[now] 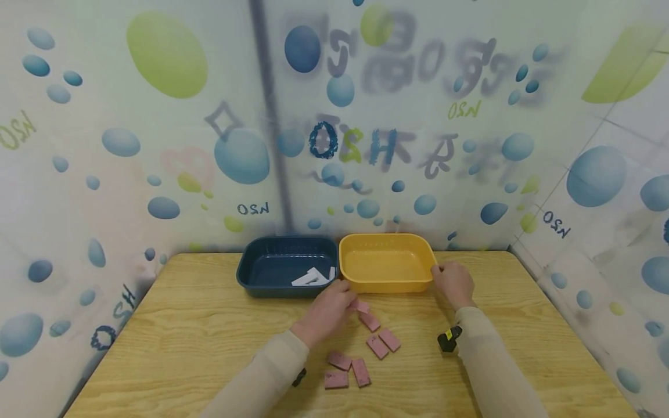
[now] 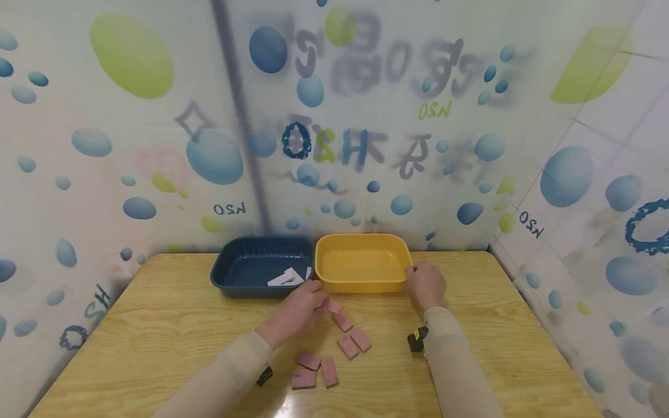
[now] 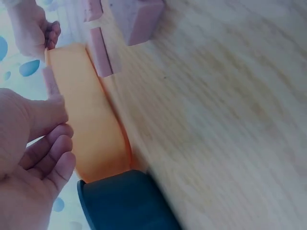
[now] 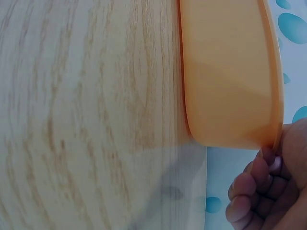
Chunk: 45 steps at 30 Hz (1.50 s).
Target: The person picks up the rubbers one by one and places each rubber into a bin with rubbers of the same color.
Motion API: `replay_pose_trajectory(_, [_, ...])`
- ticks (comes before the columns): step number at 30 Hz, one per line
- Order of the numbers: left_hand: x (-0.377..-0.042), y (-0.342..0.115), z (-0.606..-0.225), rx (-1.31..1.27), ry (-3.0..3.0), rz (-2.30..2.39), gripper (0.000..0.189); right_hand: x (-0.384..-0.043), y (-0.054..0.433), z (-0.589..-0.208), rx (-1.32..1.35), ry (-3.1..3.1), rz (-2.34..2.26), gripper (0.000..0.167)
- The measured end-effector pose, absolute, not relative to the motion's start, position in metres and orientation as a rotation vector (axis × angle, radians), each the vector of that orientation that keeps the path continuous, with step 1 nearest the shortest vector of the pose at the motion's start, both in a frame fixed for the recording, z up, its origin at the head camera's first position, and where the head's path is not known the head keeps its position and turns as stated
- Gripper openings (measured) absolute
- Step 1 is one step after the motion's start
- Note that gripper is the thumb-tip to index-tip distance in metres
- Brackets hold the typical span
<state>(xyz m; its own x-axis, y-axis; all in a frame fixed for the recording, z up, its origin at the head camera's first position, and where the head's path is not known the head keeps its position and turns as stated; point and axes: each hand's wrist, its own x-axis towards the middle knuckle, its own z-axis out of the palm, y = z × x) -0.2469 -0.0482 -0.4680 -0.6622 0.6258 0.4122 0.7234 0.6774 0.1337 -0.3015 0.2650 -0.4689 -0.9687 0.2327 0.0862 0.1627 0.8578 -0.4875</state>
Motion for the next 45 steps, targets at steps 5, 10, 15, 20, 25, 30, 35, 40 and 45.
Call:
replay_pose_trajectory(5, [-0.248, -0.046, -0.462, -1.040, -2.488, -0.457, 0.004, -0.302, 0.264, -0.468, -0.312, -2.893, 0.739, 0.044])
replay_pose_trajectory(10, [-0.250, -0.044, -0.457, -1.007, -2.490, -0.497, 0.006, -0.301, 0.265, -0.467, -0.307, -2.897, 0.749, 0.044])
replay_pose_trajectory(15, [-0.252, -0.041, -0.453, -0.981, -2.544, -0.544, 0.009, -0.301, 0.265, -0.468, -0.294, -2.897, 0.742, 0.044])
replay_pose_trajectory(20, [-0.254, -0.038, -0.450, -0.935, -2.579, -0.621, 0.006, -0.302, 0.265, -0.469, -0.290, -2.889, 0.734, 0.043])
replay_pose_trajectory(25, [-0.258, -0.035, -0.449, -0.893, -2.568, -0.624, 0.004, -0.302, 0.266, -0.469, -0.286, -2.889, 0.739, 0.043])
replay_pose_trajectory(30, [-0.262, -0.032, -0.450, -0.853, -2.586, -0.653, 0.004, -0.301, 0.265, -0.469, -0.286, -2.891, 0.748, 0.044])
replay_pose_trajectory(35, [-0.266, -0.030, -0.451, -0.813, -2.628, -0.684, 0.005, -0.301, 0.265, -0.470, -0.305, -2.899, 0.745, 0.043])
replay_pose_trajectory(40, [-0.268, -0.029, -0.453, -0.784, -2.643, -0.692, 0.006, -0.301, 0.265, -0.469, -0.312, -2.901, 0.733, 0.043])
replay_pose_trajectory(45, [-0.270, -0.029, -0.455, -0.765, -2.649, -0.701, 0.007, -0.301, 0.266, -0.469, -0.289, -2.890, 0.724, 0.043])
